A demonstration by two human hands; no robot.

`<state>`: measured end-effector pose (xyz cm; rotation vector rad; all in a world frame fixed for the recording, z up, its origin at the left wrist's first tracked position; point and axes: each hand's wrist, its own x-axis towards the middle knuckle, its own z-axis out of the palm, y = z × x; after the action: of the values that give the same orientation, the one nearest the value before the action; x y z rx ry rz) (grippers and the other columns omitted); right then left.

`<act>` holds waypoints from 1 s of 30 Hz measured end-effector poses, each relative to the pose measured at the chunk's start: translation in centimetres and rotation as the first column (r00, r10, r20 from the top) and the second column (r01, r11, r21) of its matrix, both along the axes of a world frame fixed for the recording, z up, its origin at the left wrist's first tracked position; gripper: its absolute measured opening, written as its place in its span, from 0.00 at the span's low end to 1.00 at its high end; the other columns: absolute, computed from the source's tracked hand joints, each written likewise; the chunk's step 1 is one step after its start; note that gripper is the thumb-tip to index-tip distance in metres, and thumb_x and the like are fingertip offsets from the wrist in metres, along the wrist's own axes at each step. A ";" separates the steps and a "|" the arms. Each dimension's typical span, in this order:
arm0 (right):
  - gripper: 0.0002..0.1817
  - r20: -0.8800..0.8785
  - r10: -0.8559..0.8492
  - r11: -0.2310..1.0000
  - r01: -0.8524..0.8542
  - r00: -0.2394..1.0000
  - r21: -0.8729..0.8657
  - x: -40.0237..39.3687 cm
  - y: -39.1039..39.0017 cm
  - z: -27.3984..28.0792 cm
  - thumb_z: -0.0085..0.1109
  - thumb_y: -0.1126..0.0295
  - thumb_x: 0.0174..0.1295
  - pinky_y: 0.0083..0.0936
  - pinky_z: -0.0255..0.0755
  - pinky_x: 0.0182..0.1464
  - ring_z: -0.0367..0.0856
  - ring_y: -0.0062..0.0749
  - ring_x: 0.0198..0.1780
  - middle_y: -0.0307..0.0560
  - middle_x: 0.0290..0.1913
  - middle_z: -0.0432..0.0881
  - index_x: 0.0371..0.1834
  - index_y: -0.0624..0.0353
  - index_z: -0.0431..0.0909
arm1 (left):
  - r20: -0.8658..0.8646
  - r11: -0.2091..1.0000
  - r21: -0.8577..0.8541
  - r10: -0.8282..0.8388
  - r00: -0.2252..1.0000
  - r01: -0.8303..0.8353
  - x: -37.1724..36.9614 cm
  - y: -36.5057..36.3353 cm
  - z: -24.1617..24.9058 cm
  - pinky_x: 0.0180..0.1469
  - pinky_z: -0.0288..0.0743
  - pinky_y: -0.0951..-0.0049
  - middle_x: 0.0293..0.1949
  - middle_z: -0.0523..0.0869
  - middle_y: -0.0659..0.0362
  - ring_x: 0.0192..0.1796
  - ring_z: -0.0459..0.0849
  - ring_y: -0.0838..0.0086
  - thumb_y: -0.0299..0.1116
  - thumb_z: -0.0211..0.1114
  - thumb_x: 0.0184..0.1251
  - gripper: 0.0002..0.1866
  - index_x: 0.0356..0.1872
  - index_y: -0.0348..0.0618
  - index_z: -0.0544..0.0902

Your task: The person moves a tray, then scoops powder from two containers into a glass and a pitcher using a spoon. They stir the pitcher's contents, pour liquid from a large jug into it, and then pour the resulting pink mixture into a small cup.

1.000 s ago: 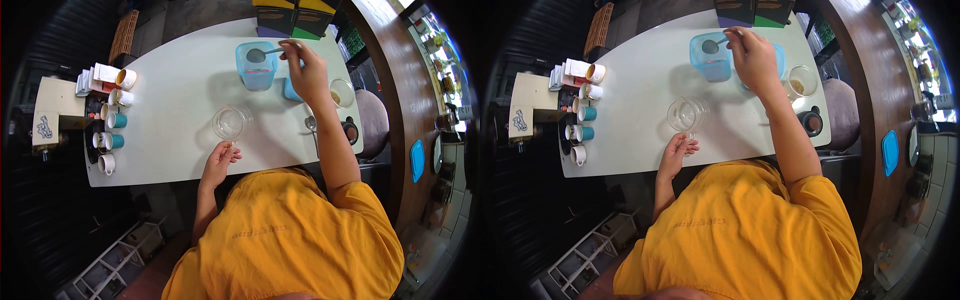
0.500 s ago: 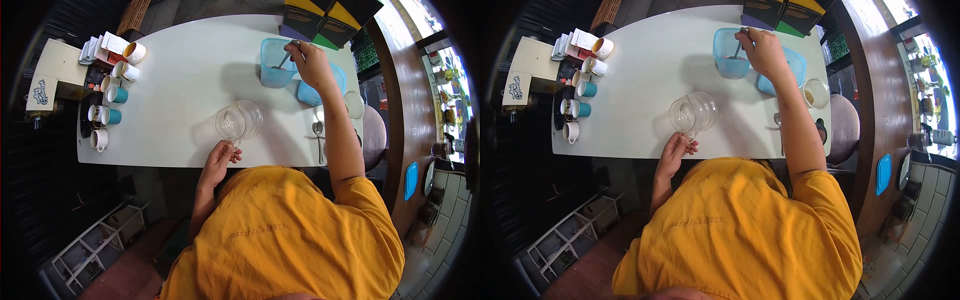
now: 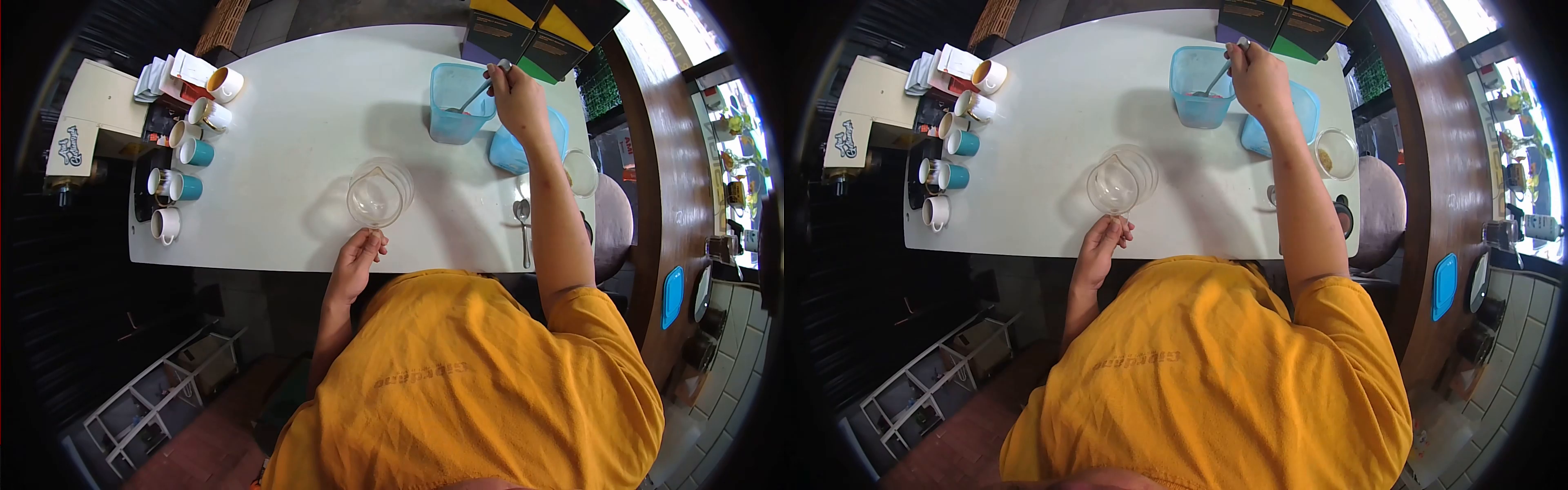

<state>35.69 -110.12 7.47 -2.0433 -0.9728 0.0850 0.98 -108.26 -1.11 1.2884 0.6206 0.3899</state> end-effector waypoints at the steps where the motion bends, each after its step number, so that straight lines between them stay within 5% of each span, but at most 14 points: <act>1: 0.18 -0.013 -0.032 0.999 0.032 0.999 0.011 0.1 0.0 0.0 0.49 0.59 0.67 0.29 0.73 0.36 0.82 0.38 0.30 0.49 0.24 0.82 0.34 0.63 0.81 | -0.005 1.000 -0.008 0.022 1.000 -0.022 -0.1 0.1 -0.1 0.40 0.67 0.80 0.36 0.77 0.63 0.37 0.73 0.82 0.41 0.50 0.75 0.15 0.37 0.39 0.77; 2: 0.17 -0.026 -0.064 0.998 0.065 0.998 0.022 0.1 0.0 0.0 0.49 0.59 0.67 0.32 0.73 0.38 0.82 0.44 0.31 0.50 0.24 0.82 0.33 0.63 0.81 | -0.010 0.999 -0.015 0.043 0.999 -0.044 -0.2 0.1 -0.2 0.39 0.67 0.81 0.34 0.78 0.65 0.36 0.73 0.83 0.41 0.51 0.75 0.15 0.38 0.39 0.78; 9: 0.18 -0.039 -0.184 0.980 0.187 0.982 0.067 0.4 -0.9 1.2 0.49 0.57 0.67 0.31 0.73 0.39 0.83 0.41 0.31 0.47 0.24 0.83 0.33 0.62 0.81 | -0.038 1.000 -0.015 -0.009 0.999 0.008 -0.4 0.2 0.2 0.40 0.66 0.80 0.35 0.76 0.62 0.35 0.71 0.82 0.42 0.47 0.76 0.16 0.34 0.41 0.75; 18: 0.18 -0.116 -0.279 0.916 0.300 0.953 0.267 0.6 -3.1 2.3 0.50 0.58 0.68 0.21 0.72 0.35 0.83 0.23 0.28 0.42 0.23 0.83 0.33 0.63 0.81 | -0.074 0.999 -0.037 0.028 0.997 -0.030 1.0 0.0 0.0 0.37 0.66 0.81 0.31 0.76 0.63 0.31 0.70 0.83 0.42 0.47 0.76 0.17 0.31 0.42 0.74; 30: 0.14 -0.260 -0.066 0.765 0.216 0.963 0.606 -2.0 -7.6 3.2 0.47 0.65 0.71 0.13 0.59 0.29 0.67 0.12 0.24 0.36 0.23 0.78 0.36 0.63 0.79 | -0.183 0.999 0.033 -0.002 0.983 0.008 4.5 1.0 2.3 0.34 0.63 0.84 0.27 0.72 0.67 0.29 0.66 0.86 0.42 0.48 0.76 0.16 0.30 0.43 0.74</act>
<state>33.71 -117.72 10.70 -1.4302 -0.5862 -0.0856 5.48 -107.28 1.24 1.3675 0.7681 0.2799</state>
